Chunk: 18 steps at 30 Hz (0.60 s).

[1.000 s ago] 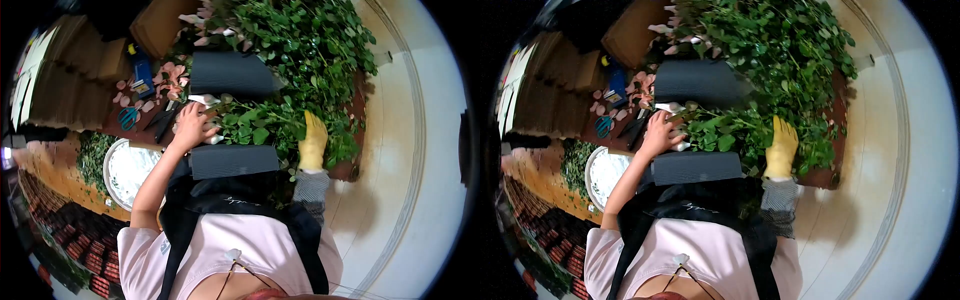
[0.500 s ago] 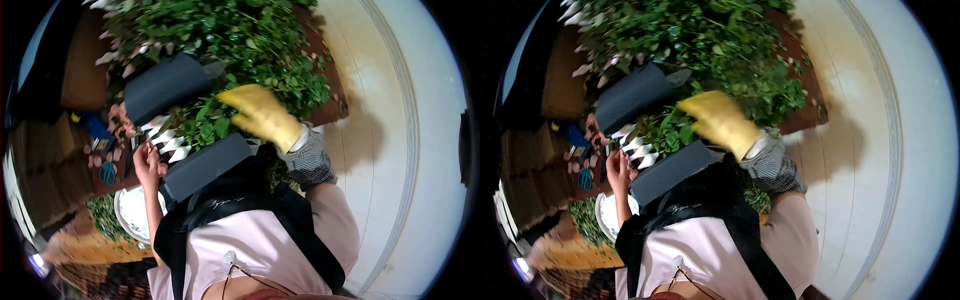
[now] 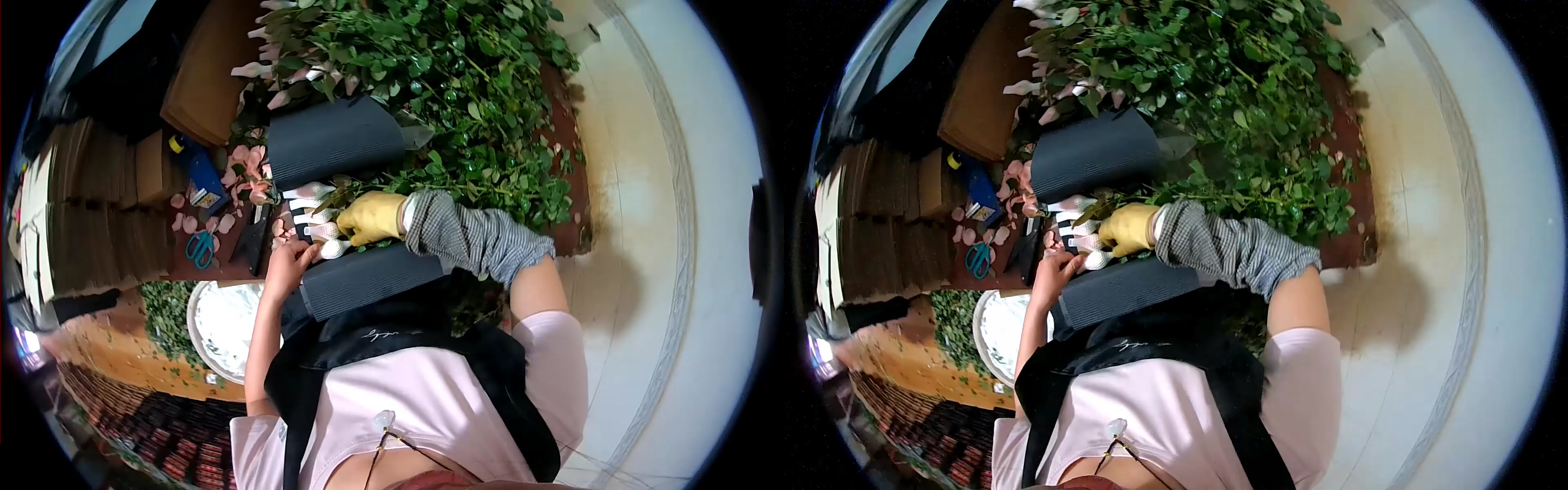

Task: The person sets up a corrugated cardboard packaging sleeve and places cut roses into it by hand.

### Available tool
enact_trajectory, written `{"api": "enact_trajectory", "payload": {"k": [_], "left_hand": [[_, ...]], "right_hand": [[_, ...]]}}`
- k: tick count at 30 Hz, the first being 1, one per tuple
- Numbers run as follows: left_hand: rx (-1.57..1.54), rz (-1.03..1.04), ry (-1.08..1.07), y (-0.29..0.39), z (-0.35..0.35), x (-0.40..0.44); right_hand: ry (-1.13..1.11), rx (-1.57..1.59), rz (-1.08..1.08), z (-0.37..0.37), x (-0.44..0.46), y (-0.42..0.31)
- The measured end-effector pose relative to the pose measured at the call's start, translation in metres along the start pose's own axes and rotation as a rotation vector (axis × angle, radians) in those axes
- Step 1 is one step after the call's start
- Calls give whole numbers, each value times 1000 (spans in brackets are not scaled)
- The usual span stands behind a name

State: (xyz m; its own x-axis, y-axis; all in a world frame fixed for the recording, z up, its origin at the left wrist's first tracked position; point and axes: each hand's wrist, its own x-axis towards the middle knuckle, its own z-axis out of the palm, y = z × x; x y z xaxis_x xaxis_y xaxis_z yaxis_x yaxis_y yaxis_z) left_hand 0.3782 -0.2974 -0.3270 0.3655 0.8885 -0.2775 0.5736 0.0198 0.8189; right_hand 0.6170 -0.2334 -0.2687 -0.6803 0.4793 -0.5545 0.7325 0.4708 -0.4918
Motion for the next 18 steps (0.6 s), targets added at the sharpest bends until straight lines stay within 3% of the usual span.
{"api": "enact_trajectory", "payload": {"k": [3,4,7,8,9,11,13,15,18], "left_hand": [[-316,66,49,-16,3,-5],[-348,112,58,-14,0,-6],[-739,5,277,-20,-21,-3],[-619,19,301,-19,-35,-3],[-264,62,363,-6,-43,-3],[-397,-136,175,23,-39,-10],[93,-9,-106,13,-32,-3],[190,156,-182,9,-17,3],[15,292,-125,3,-15,4]], "right_hand": [[-46,-352,30,16,12,-14],[-212,-535,54,17,20,-22],[-228,-553,151,24,24,-19],[-212,-531,166,36,31,-9],[-201,-552,139,35,29,-10],[-92,-372,5,26,21,-1],[-94,-266,-37,8,11,-8],[-112,-212,28,0,7,-19],[-168,-264,73,9,17,-13]]}}
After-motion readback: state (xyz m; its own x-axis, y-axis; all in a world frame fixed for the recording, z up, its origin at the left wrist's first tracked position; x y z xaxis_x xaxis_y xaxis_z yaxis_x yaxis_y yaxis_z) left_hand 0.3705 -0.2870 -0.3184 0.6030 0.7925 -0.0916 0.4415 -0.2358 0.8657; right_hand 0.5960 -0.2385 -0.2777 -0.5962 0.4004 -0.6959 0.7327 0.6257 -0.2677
